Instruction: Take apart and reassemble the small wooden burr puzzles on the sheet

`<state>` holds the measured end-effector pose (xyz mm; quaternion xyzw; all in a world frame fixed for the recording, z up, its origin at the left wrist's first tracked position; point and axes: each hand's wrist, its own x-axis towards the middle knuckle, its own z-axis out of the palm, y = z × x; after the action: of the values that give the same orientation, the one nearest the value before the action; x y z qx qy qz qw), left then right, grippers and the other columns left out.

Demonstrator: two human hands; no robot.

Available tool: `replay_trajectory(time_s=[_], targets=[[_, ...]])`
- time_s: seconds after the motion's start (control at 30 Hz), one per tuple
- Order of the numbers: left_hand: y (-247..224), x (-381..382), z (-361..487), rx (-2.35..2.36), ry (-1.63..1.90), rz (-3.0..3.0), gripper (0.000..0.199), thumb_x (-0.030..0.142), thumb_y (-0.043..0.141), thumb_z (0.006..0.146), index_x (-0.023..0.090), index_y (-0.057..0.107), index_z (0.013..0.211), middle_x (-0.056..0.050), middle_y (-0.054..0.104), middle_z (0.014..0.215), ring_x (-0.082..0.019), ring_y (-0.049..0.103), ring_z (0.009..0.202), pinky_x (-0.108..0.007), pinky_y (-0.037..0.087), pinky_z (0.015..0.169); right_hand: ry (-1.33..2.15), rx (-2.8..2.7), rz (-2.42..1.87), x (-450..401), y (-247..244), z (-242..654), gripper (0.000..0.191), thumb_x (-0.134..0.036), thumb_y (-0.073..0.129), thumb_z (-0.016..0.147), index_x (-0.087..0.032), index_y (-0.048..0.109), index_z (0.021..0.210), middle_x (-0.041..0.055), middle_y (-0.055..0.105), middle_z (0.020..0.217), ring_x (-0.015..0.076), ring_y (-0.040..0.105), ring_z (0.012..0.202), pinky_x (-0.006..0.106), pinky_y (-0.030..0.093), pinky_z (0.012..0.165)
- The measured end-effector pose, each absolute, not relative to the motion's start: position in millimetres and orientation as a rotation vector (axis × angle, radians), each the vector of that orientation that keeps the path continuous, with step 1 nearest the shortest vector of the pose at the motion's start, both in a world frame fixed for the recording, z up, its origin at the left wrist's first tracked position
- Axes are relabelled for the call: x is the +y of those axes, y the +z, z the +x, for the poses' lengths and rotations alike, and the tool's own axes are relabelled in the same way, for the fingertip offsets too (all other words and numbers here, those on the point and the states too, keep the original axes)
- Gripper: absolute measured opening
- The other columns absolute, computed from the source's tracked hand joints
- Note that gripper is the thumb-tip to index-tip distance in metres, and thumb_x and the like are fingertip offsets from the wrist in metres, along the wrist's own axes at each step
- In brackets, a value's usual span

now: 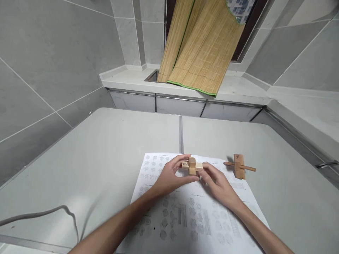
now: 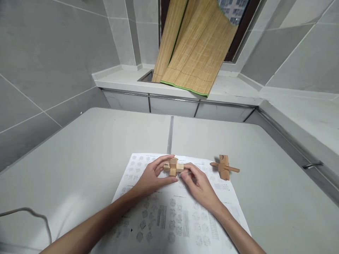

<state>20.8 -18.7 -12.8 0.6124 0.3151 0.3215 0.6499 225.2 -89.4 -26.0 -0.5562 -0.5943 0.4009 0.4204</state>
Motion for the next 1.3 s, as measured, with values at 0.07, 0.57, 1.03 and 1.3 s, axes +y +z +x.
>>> replay_trajectory(time_s=[0.07,0.57,1.03,1.3], targets=[[-12.5,-19.1,20.9,0.725,0.726,1.424,0.073,0.034,0.093,0.074,0.026,0.062,0.140,-0.011,0.065,0.143,-0.032,0.059,0.136,-0.048,0.045,0.118,1.079,-1.476,-1.363,-88.5,-25.6,226.4,0.042,-0.057,0.041,0.109,-0.023,0.061,0.094,0.0020,0.065,0.085,0.0185,0.054,0.073,0.033,0.043,0.074],[-15.8,-17.0,21.3,0.770,0.830,1.715,0.068,0.042,0.091,0.074,0.025,0.064,0.134,-0.009,0.070,0.128,-0.027,0.068,0.110,-0.043,0.056,0.099,1.044,-1.549,-1.410,-94.5,-28.9,223.1,0.027,-0.050,0.064,0.101,-0.023,0.064,0.099,0.0004,0.063,0.076,0.0175,0.056,0.067,0.030,0.044,0.062],[-15.6,-17.9,21.4,0.755,0.839,1.761,0.071,0.040,0.089,0.078,0.029,0.058,0.141,-0.008,0.067,0.138,-0.030,0.064,0.123,-0.046,0.053,0.106,1.140,-1.464,-1.394,-93.6,-31.7,222.6,0.034,-0.054,0.066,0.099,-0.025,0.064,0.117,0.0004,0.063,0.078,0.0186,0.055,0.066,0.031,0.045,0.062],[-11.8,-18.0,21.3,0.776,0.810,1.734,0.071,0.036,0.089,0.077,0.029,0.058,0.141,-0.008,0.068,0.138,-0.030,0.062,0.127,-0.048,0.049,0.111,1.295,-1.381,-1.316,-93.3,-27.9,224.3,0.049,-0.057,0.057,0.103,-0.025,0.051,0.140,0.0030,0.071,0.083,0.0181,0.058,0.067,0.031,0.047,0.062]])
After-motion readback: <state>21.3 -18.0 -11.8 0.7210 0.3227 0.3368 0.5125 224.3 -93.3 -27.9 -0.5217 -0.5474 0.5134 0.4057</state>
